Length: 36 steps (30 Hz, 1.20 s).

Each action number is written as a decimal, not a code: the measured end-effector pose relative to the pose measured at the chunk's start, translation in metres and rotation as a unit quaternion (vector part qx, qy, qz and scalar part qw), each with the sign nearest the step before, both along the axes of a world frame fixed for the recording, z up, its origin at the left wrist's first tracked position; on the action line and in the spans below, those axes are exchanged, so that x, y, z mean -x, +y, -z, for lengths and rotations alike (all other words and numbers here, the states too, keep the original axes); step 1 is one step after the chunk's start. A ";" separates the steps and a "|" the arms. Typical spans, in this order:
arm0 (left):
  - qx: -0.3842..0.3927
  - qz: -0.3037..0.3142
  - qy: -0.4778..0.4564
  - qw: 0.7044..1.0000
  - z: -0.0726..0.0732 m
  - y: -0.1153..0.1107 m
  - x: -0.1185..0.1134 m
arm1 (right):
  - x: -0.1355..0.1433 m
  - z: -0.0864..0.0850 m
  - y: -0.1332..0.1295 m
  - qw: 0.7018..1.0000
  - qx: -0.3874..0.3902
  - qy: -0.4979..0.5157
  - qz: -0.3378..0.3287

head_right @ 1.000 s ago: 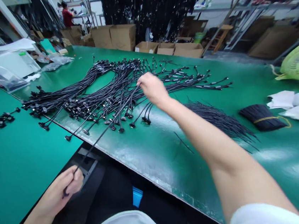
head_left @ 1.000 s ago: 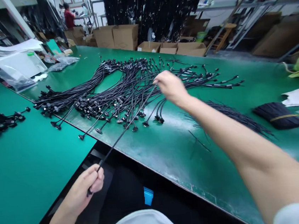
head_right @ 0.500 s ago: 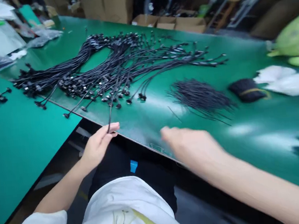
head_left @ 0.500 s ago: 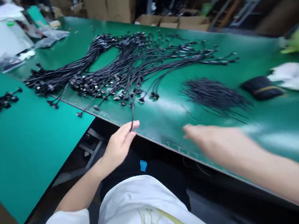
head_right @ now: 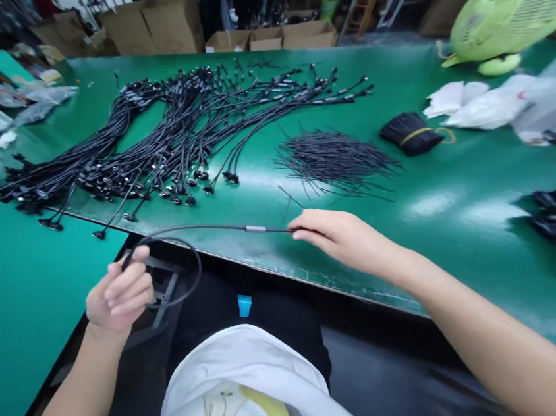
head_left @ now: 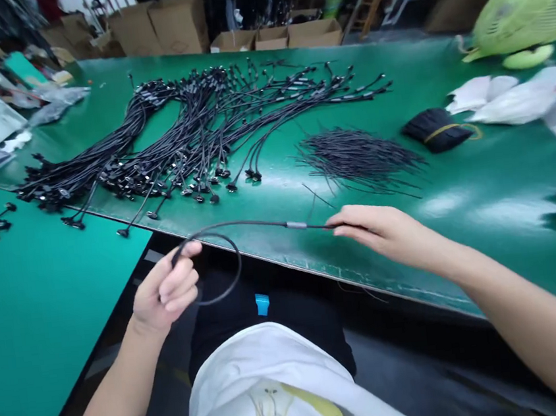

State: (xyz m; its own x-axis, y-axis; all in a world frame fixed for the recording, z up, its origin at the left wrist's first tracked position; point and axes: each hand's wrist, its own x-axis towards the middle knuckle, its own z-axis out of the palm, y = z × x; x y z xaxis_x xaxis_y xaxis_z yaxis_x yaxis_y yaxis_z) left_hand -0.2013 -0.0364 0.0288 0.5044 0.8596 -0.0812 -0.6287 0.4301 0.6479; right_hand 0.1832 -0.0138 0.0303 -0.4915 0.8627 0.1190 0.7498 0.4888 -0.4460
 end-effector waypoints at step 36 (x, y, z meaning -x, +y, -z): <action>-0.114 0.033 0.308 0.944 0.057 -0.019 -0.107 | 0.145 0.049 -0.043 0.764 0.199 0.589 0.171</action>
